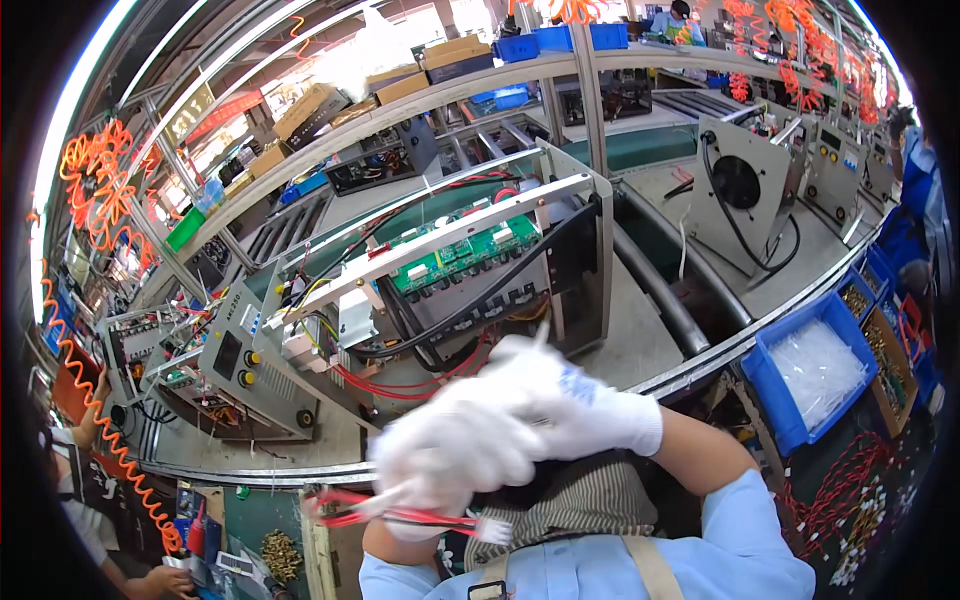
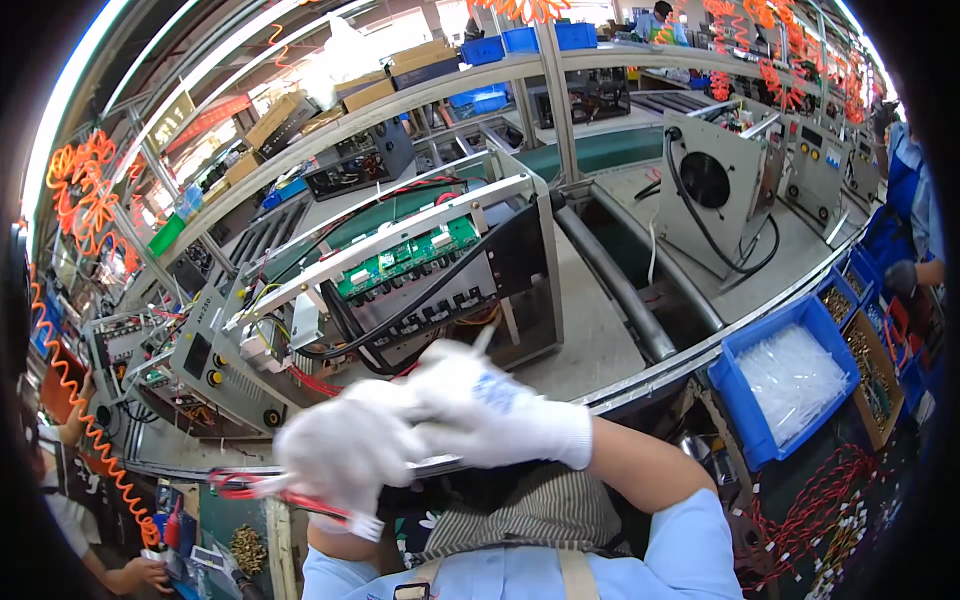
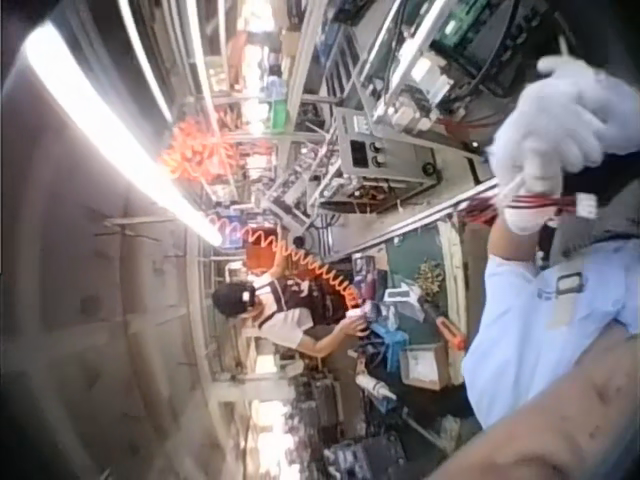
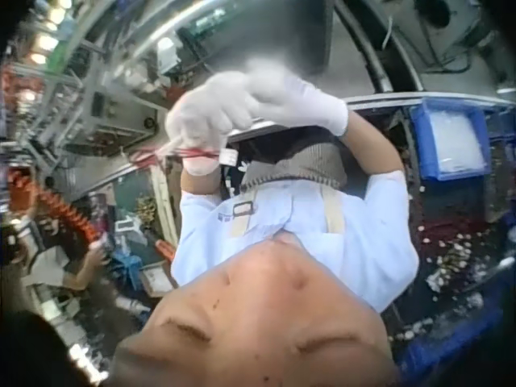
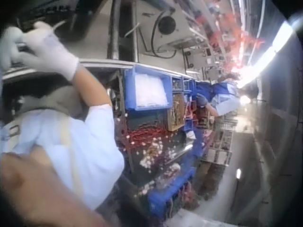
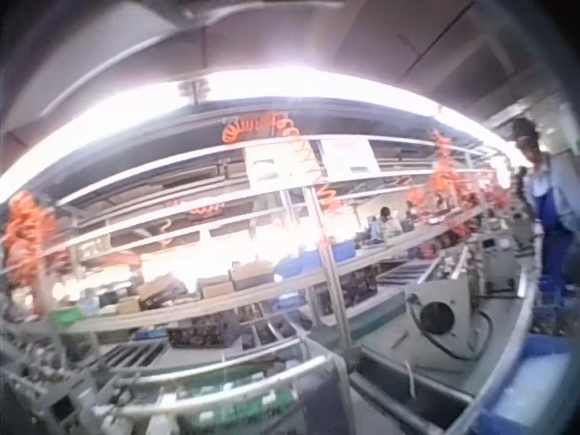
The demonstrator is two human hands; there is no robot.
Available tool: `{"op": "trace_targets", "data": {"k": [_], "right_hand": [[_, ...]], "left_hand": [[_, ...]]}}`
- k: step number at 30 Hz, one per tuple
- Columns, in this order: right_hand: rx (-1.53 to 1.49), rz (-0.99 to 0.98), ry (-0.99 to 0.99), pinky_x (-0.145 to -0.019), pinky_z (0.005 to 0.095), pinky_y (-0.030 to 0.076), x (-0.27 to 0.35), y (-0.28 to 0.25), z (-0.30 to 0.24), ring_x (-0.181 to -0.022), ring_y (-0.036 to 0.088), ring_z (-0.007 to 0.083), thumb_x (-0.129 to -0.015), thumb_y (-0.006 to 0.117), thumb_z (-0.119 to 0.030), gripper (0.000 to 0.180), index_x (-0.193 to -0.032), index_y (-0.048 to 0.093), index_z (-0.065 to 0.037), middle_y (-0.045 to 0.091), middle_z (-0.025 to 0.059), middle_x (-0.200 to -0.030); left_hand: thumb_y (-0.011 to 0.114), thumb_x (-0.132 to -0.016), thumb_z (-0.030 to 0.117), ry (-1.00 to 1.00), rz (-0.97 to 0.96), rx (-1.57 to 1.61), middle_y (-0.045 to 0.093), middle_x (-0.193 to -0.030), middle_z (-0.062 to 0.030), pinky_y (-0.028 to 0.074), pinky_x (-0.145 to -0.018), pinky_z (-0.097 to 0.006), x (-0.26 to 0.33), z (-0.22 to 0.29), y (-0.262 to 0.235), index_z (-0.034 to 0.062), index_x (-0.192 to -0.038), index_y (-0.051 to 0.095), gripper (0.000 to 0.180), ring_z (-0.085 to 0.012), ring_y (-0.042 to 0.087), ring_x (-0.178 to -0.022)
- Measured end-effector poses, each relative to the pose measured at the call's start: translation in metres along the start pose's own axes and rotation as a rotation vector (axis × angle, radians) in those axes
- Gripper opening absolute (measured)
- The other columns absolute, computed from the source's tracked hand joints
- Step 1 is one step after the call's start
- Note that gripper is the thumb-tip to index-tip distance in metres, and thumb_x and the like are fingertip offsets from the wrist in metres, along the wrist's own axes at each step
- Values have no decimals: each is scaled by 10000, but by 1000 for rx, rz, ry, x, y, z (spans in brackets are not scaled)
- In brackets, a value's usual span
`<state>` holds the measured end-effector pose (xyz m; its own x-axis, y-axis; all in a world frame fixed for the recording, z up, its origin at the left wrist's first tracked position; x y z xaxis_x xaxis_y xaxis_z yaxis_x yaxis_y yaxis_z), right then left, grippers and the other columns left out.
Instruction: The person assembles an electronic device by connecting various colored wires to a circuit board inside a metal chassis. They use zip ties to secure the wires and organize the internal components. The person also handles a small white plastic component and connects it to the wiring harness.
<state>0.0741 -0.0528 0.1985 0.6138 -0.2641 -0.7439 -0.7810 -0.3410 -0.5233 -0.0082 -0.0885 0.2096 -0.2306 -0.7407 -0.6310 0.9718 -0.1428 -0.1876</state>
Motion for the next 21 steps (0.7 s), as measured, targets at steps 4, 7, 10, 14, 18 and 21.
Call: {"op": "trace_targets", "data": {"k": [4,7,10,14,18,21], "right_hand": [[-392,-9,17,-616,398,474,-14,21,-27,-706,625,331,-916,646,-206,225,-1019,593,-13,619,136,-770],[-350,22,39,-587,349,491,5,-8,-29,-661,652,261,-927,658,-219,201,-951,654,-20,650,110,-744],[-149,222,506,-558,285,479,52,-47,21,-590,611,111,-866,683,-115,134,-777,688,-15,634,79,-643],[124,173,841,-514,275,400,104,-69,95,-541,477,78,-933,635,-191,194,-847,687,-25,564,30,-604],[48,254,682,-518,251,387,94,-62,118,-539,465,66,-960,604,-225,220,-851,689,-53,544,8,-589],[-257,283,883,-497,222,342,94,-46,156,-537,430,30,-973,595,-234,237,-849,688,-54,545,-28,-610]], "left_hand": [[584,-938,439,147,147,121,534,-838,-27,357,-652,-385,-1,40,-38,121,-790,487,364,-195,498,-675],[673,-878,328,327,282,227,654,-791,-127,481,-647,-431,6,50,-59,82,-803,559,281,-243,614,-720],[425,-1019,355,106,274,815,317,-748,-16,282,-805,-368,-1,5,-102,118,-806,439,320,-191,309,-733],[516,-966,188,-122,255,-485,658,-1031,-145,470,-874,-380,-30,-49,-90,-8,-1140,595,274,-265,622,-958],[551,-945,105,85,-41,-1088,663,-1065,-138,530,-785,-314,-49,-78,-41,-16,-1297,532,373,-173,667,-842],[499,-968,104,-562,12,-642,641,-1005,-102,534,-633,-266,-70,-102,-59,-21,-1342,484,395,-141,659,-769]]}}
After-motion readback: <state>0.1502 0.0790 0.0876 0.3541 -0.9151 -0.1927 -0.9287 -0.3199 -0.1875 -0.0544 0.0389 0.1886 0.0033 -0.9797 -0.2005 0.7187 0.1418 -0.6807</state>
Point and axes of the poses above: each hand's wrist, its own x-axis away from the middle knuckle, its own y-axis out of the palm, z = x × y, the point moved 10 cm from there along -x, towards the middle knuckle
